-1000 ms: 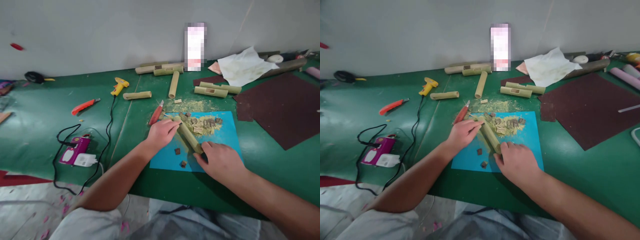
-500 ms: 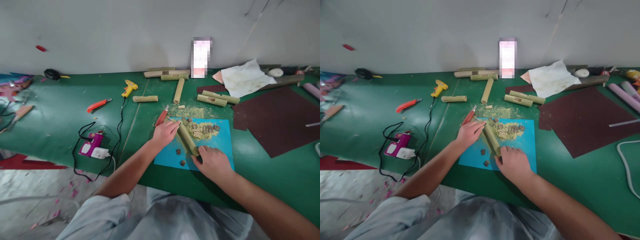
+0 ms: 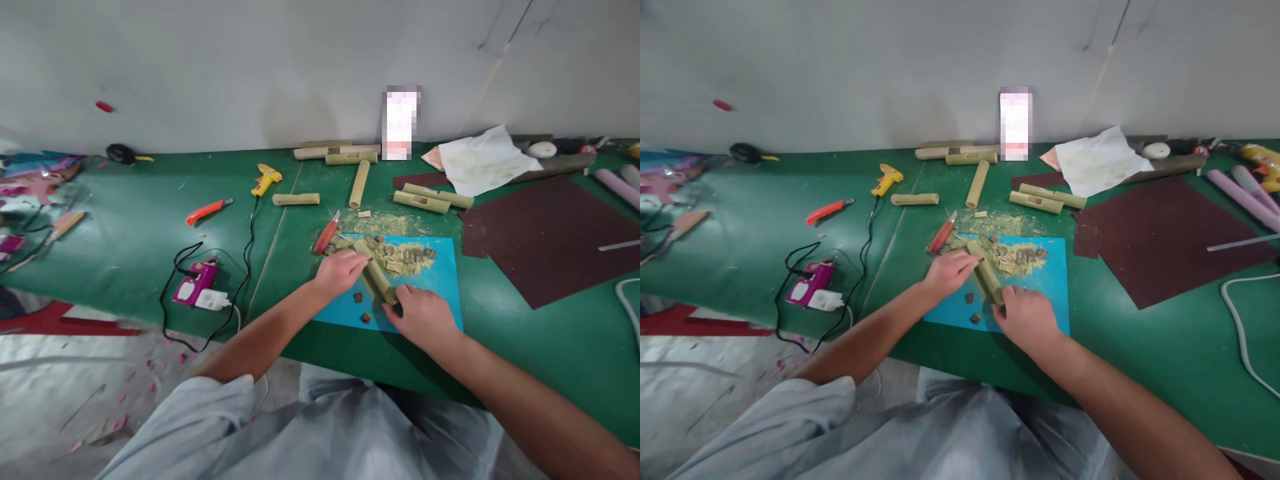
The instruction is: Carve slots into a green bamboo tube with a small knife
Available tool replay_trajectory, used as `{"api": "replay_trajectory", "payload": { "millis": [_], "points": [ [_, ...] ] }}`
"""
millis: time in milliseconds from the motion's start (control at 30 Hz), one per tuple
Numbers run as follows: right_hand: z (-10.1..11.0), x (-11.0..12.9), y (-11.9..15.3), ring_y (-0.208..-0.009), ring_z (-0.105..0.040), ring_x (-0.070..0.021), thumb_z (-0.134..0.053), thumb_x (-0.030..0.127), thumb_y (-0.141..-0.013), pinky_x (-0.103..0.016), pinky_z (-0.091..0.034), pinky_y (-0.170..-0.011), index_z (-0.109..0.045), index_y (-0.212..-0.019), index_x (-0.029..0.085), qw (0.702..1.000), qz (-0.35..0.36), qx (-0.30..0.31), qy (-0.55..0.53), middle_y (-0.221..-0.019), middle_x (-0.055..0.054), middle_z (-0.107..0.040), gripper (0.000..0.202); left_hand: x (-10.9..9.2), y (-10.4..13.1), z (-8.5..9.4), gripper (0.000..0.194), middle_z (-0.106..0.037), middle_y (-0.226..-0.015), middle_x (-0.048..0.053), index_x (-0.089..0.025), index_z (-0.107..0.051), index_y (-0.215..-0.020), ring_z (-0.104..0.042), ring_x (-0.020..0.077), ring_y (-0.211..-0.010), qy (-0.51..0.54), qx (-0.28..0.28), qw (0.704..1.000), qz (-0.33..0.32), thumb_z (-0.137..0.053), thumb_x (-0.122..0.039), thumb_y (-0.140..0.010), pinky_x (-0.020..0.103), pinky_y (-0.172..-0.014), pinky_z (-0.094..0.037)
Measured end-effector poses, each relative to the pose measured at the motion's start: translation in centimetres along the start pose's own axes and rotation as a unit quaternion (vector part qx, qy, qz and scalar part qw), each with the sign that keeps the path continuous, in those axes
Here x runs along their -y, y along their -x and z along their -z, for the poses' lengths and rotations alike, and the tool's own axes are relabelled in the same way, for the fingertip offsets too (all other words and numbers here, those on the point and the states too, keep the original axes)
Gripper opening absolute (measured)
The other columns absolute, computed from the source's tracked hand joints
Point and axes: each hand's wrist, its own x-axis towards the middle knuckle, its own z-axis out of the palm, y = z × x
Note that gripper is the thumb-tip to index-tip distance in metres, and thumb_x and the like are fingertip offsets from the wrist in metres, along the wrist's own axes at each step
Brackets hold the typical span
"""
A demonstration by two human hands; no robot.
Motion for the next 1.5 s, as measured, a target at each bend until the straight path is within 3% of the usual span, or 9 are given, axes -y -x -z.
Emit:
{"api": "replay_trajectory", "payload": {
  "millis": [133,333,533,700,900,1067,1233,1400,1500],
  "points": [
    [0.2,0.0,-0.1,-0.079,-0.069,-0.0218,-0.056,0.039,-0.094,-0.031,-0.033,-0.061,-0.067,-0.096,0.019,1.0,-0.007,0.016,-0.001,-0.089,-0.01,-0.074,0.024,0.1,-0.5,-0.1,0.036,-0.078,-0.098,0.011,-0.014,-0.076,-0.118,-0.075,0.0203,-0.091,-0.011,-0.03,0.998,0.049,-0.045,-0.03,-0.107,0.031,-0.083,-0.061],
    [0.5,-0.2,-0.3,-0.083,-0.072,-0.0226,-0.055,0.045,-0.096,-0.031,-0.039,-0.063,-0.066,-0.102,0.02,0.999,-0.016,0.04,-0.012,-0.093,-0.01,-0.076,0.028,-4.0,1.6,-0.3,0.037,-0.075,-0.083,0.005,-0.018,-0.077,-0.117,-0.072,0.015,-0.076,-0.003,0.012,1.0,0.022,-0.044,-0.035,-0.108,0.023,-0.07,-0.056],
    [0.8,-0.3,-0.5,-0.083,-0.073,-0.0225,-0.055,0.047,-0.097,-0.03,-0.04,-0.062,-0.066,-0.103,0.021,0.998,-0.019,0.056,-0.024,-0.094,-0.009,-0.076,0.029,-3.6,1.6,0.1,0.043,-0.074,-0.085,0.008,-0.015,-0.075,-0.119,-0.07,0.0159,-0.079,-0.056,-0.011,0.996,0.069,-0.037,-0.033,-0.11,0.023,-0.068,-0.054],
    [1.0,-0.4,-0.6,-0.087,-0.073,-0.0236,-0.055,0.048,-0.096,-0.031,-0.04,-0.063,-0.067,-0.103,0.02,0.997,-0.02,0.063,-0.026,-0.098,-0.01,-0.077,0.031,-5.0,2.1,-0.7,0.044,-0.072,-0.076,0.004,-0.019,-0.077,-0.116,-0.069,0.0146,-0.071,-0.035,0.028,0.999,-0.003,-0.038,-0.039,-0.11,0.022,-0.065,-0.052],
    [1.3,-0.1,-0.5,-0.086,-0.073,-0.0237,-0.054,0.047,-0.097,-0.03,-0.04,-0.064,-0.067,-0.106,0.021,0.997,-0.029,0.065,-0.022,-0.096,-0.01,-0.076,0.031,-2.8,0.4,-0.5,0.045,-0.075,-0.087,0.01,-0.014,-0.077,-0.112,-0.071,0.0175,-0.08,-0.058,-0.011,0.998,0.038,-0.037,-0.033,-0.11,0.026,-0.07,-0.054],
    [1.2,0.0,-0.4,-0.087,-0.073,-0.0235,-0.056,0.048,-0.096,-0.03,-0.04,-0.063,-0.066,-0.105,0.021,0.997,-0.028,0.067,-0.021,-0.097,-0.01,-0.077,0.031,-3.5,1.4,-0.4,0.039,-0.074,-0.082,0.004,-0.021,-0.077,-0.114,-0.071,0.0155,-0.076,-0.038,0.025,0.999,-0.011,-0.042,-0.037,-0.109,0.023,-0.065,-0.052],
    [1.1,0.2,-0.4,-0.087,-0.073,-0.0235,-0.053,0.047,-0.098,-0.03,-0.039,-0.063,-0.068,-0.102,0.02,0.998,-0.016,0.063,-0.02,-0.097,-0.009,-0.077,0.03,-3.3,1.8,0.4,0.047,-0.073,-0.082,0.009,-0.013,-0.076,-0.115,-0.07,0.0179,-0.077,-0.062,0.007,0.998,0.013,-0.034,-0.034,-0.111,0.026,-0.068,-0.054],
    [1.4,0.3,-0.3,-0.088,-0.073,-0.0234,-0.053,0.044,-0.099,-0.03,-0.039,-0.065,-0.068,-0.103,0.02,0.998,-0.004,0.06,-0.019,-0.099,-0.009,-0.077,0.029,-3.5,1.7,0.5,0.041,-0.075,-0.083,0.007,-0.016,-0.074,-0.121,-0.072,0.0165,-0.079,-0.05,0.046,0.997,-0.032,-0.039,-0.035,-0.11,0.025,-0.071,-0.057],
    [1.4,0.3,-0.2,-0.088,-0.073,-0.0234,-0.052,0.043,-0.099,-0.031,-0.039,-0.065,-0.068,-0.103,0.019,0.998,-0.005,0.055,-0.015,-0.098,-0.01,-0.077,0.03,-2.6,0.6,0.9,0.039,-0.077,-0.089,0.009,-0.016,-0.076,-0.116,-0.074,0.0177,-0.083,-0.046,0.01,0.999,-0.019,-0.042,-0.034,-0.109,0.027,-0.075,-0.059]
  ]
}}
